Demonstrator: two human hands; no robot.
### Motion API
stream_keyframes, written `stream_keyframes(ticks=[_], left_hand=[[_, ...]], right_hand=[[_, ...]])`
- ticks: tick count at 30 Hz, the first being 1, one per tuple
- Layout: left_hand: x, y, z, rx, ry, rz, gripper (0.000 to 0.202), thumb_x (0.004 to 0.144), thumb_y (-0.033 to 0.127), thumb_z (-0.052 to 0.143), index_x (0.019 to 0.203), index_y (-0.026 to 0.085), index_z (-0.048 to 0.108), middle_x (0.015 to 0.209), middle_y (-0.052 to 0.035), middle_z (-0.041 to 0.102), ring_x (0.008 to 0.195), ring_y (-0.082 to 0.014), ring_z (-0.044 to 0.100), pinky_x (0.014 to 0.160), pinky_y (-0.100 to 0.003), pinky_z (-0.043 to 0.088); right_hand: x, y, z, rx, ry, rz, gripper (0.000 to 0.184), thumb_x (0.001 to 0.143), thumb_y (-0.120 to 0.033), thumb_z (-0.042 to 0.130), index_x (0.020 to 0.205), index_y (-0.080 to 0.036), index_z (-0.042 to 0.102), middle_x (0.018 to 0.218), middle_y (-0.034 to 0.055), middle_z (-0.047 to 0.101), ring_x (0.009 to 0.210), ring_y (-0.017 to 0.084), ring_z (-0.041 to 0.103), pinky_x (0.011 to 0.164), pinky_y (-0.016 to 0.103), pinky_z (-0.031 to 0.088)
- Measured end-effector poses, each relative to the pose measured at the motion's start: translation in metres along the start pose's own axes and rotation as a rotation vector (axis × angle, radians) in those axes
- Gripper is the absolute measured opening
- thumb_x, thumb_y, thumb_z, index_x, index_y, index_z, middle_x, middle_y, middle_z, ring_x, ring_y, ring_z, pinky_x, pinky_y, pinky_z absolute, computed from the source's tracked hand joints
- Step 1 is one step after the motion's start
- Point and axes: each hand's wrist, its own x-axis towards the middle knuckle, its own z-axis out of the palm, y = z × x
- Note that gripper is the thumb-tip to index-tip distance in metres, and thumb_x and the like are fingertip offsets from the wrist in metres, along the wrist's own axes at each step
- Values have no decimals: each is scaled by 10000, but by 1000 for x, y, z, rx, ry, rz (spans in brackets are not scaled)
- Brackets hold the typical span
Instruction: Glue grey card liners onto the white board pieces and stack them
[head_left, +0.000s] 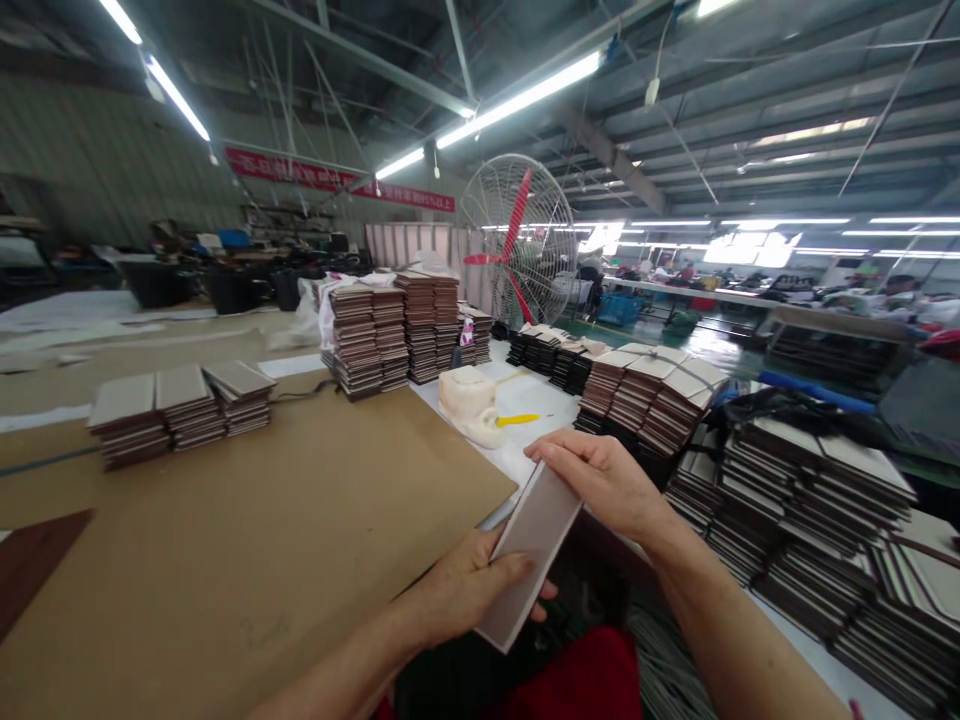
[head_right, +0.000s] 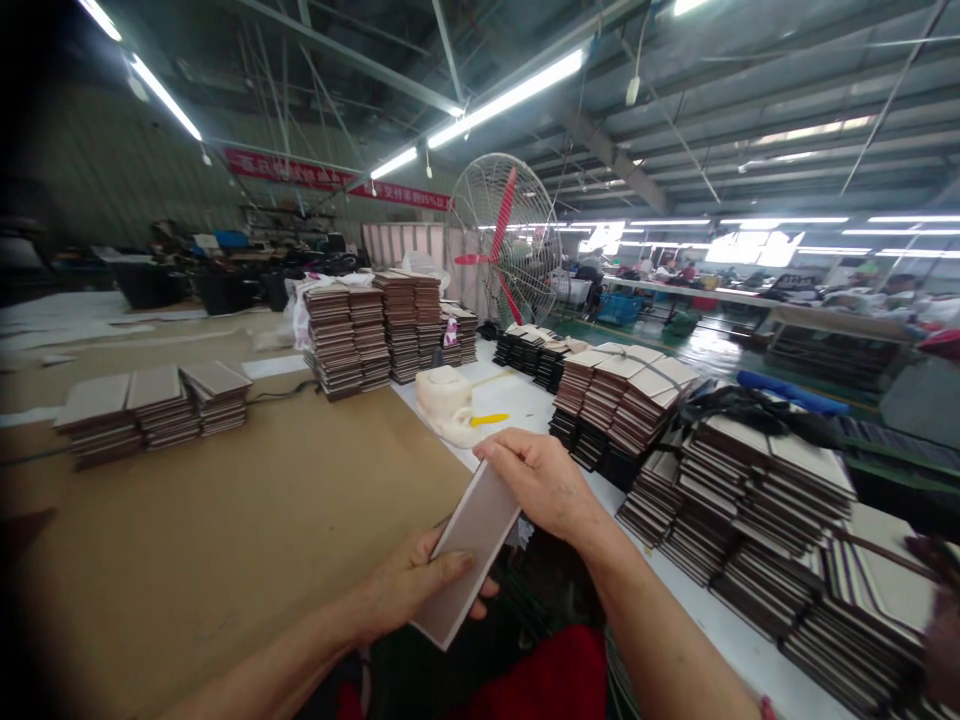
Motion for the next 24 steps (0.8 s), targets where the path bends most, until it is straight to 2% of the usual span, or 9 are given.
stream_keyframes(ticks=[2,8,10,12,14,16,19,21,24], left_hand=[[-5,-1,-4,-38,10,-20,565,812,601,688,1120,132,622,1004,-160,758,740,-197,739,589,-229,522],[-22,1,-11,-267,65,-9,514,792,540,742,1059,109,652,989,-170,757,727,-209,745,586,-240,549],[-26,1,-8,-314,96,0,520,775,535,762,1058,113,651,967,-162,761,727,-209,746,596,-243,557],[-31,-1,-3,-315,131,-4,530,761,538,775,1054,116,648,957,-157,763,727,-210,745,597,-244,558],[-35,-2,2,-295,154,-12,544,754,550,776,1054,115,645,969,-161,760,739,-218,745,599,-250,560],[-40,-3,3,-282,168,-18,558,752,564,771,1057,114,643,987,-170,757,757,-232,747,611,-264,564],[-49,-1,-5,-285,173,-14,557,749,565,773,1045,112,642,989,-177,756,757,-237,748,625,-273,568],[-56,3,-17,-291,170,4,540,757,553,771,1041,112,645,989,-177,756,749,-228,748,627,-266,567],[-68,8,-37,-308,169,13,540,752,544,776,1060,118,656,969,-168,759,730,-217,744,623,-258,562]], right_hand=[[-2,2,-6,38,5,24,358,942,-483,507,962,-219,749,928,10,739,842,200,644,731,289,466],[-5,19,-19,-121,301,34,497,940,-556,454,665,-197,659,695,41,666,703,204,612,713,332,450],[-7,19,-8,-71,323,-14,415,933,-534,484,777,-199,671,867,62,700,829,220,640,771,341,474],[-9,13,7,15,300,-98,314,889,-477,581,1052,-220,656,1167,78,666,1049,239,620,863,357,492],[-10,7,21,90,250,-149,394,874,-449,614,1210,-244,597,1289,79,614,1152,244,583,918,382,493],[-6,3,27,138,246,-136,304,923,-477,545,1048,-226,663,1140,74,684,1094,243,615,951,403,482],[3,6,21,151,392,-90,428,975,-499,433,735,-207,637,891,74,713,976,245,654,991,439,460],[10,7,14,71,434,-111,333,963,-461,463,910,-210,676,1023,86,711,1023,255,646,999,465,467],[19,-2,15,-135,218,-307,473,905,-406,586,1358,-278,545,1394,81,562,1278,287,522,1096,516,405]])
